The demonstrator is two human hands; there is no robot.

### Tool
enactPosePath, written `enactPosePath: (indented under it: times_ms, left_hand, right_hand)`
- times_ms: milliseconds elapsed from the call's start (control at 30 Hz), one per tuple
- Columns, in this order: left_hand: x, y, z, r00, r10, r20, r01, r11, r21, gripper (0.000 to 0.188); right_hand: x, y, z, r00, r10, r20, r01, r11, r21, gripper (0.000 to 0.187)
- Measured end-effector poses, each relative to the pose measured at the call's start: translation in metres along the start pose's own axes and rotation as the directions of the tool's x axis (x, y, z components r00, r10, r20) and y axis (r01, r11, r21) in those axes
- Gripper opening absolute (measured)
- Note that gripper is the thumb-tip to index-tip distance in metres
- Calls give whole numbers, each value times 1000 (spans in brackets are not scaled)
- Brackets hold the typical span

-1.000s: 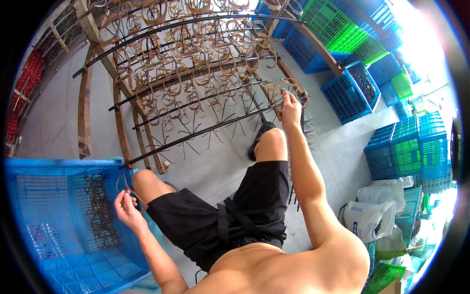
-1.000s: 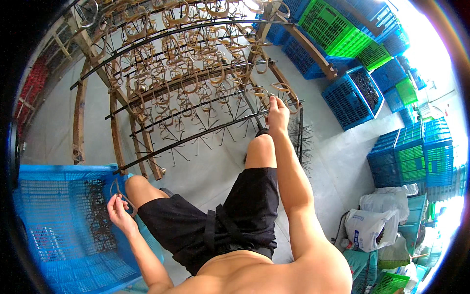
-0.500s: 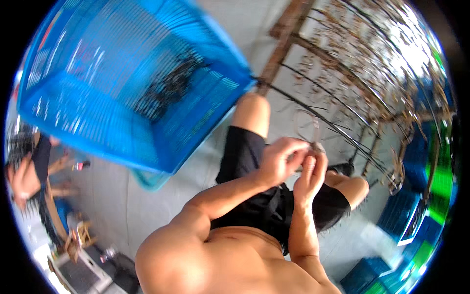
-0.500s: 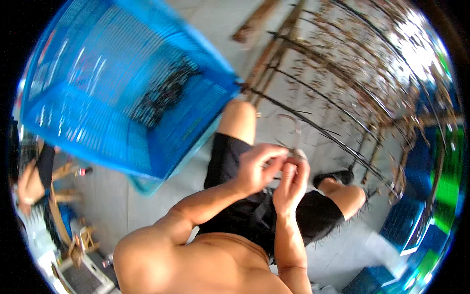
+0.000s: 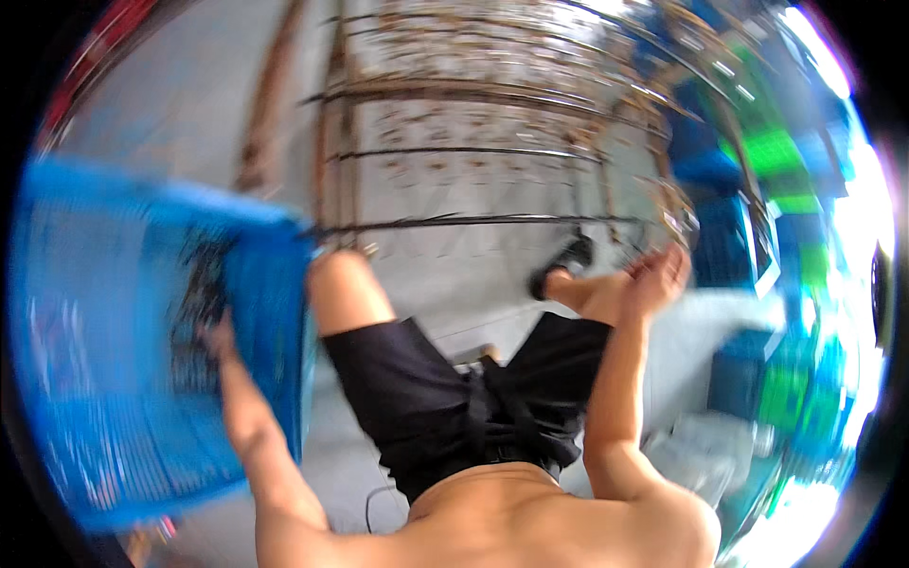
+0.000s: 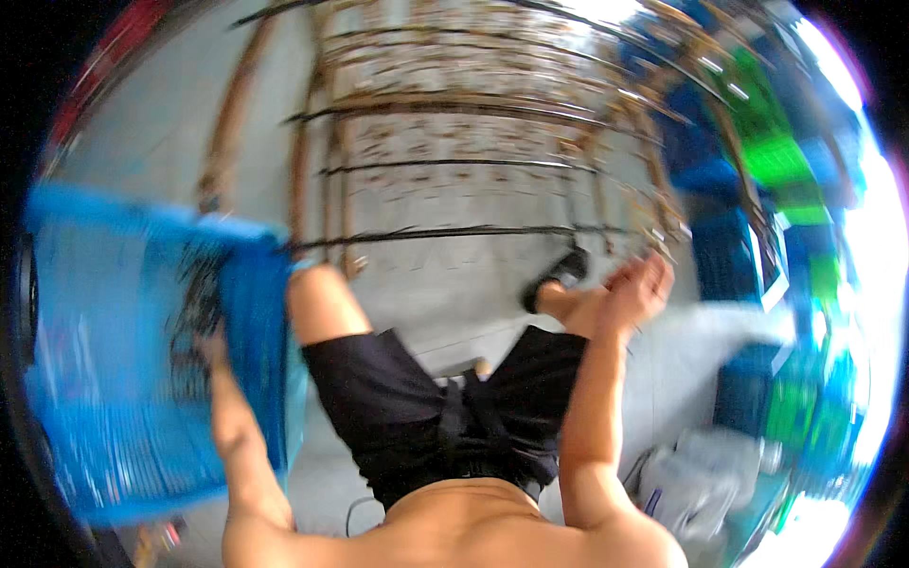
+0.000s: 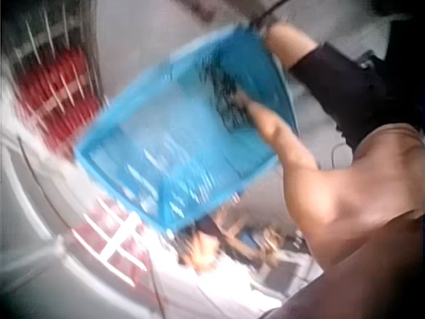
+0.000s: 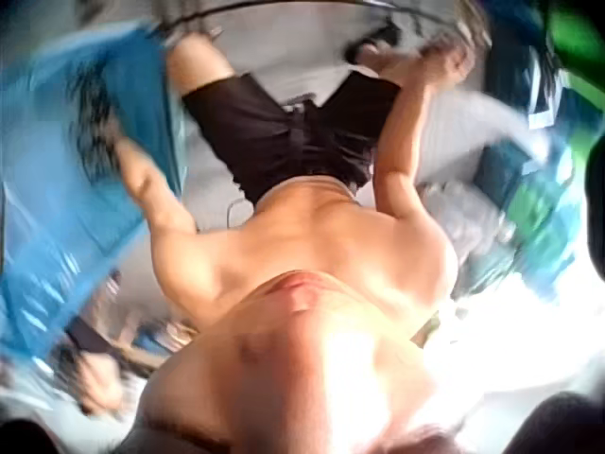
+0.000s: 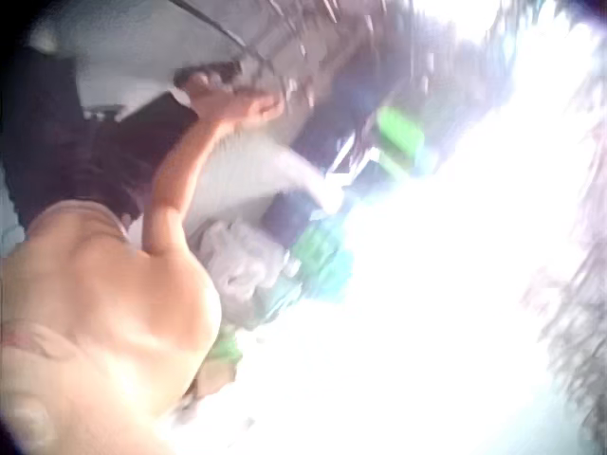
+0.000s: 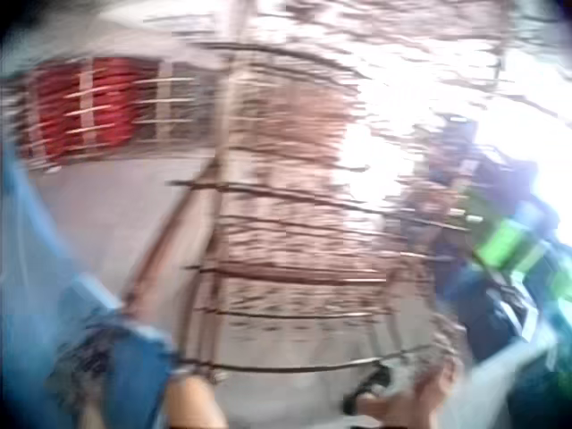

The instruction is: The person sits on a low stool and repeatedly picks up metal hooks from a blue basket, then hangs them one by one on horizontal rods of a wooden drying rack. The person occasionally moves the basket and adjusts the rack while continuing to hang hooks.

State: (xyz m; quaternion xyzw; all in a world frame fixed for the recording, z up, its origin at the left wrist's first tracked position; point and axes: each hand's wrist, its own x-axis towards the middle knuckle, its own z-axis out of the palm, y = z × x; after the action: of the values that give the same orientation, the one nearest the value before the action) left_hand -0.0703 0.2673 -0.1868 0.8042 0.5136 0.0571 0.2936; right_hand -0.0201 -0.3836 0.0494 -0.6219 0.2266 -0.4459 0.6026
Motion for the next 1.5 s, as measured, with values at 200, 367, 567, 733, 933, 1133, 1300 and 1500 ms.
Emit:
enactPosePath:
  times_ms: [200,367,567,733,933,1133,1300,1500]
  left_hand:
    - [32,-35,-16,997,31,-74,-19,989,147,45]
    - [-35,-4,-22,897,342,-280,-296,935,193,27]
    - [-97,-14,-42,768,639,-44,-615,755,225,38]
    - [-118,-4,-49,759,648,59,-651,753,96,43]
    - [-144,31,-44,896,415,-156,-442,863,-246,34]
    - [-123,21,-42,869,461,-178,-389,861,328,34]
    - [-114,11,-38,937,343,-73,-345,938,-23,26]
    - [-120,9,-54,930,145,338,83,813,-577,17]
  right_hand:
    - [13,38,26,987,138,88,-149,979,139,14]
    - [10,41,25,964,232,127,-222,971,-87,15]
    - [9,43,34,906,391,162,-414,898,149,13]
    - [11,47,32,898,376,230,-419,889,185,16]
    - [-3,30,37,893,369,258,-377,926,-21,21]
    - [-5,33,36,933,231,278,-193,969,-157,19]
    - [-4,28,39,949,250,193,-217,960,-174,21]
    - [12,39,29,867,408,287,-433,901,28,23]
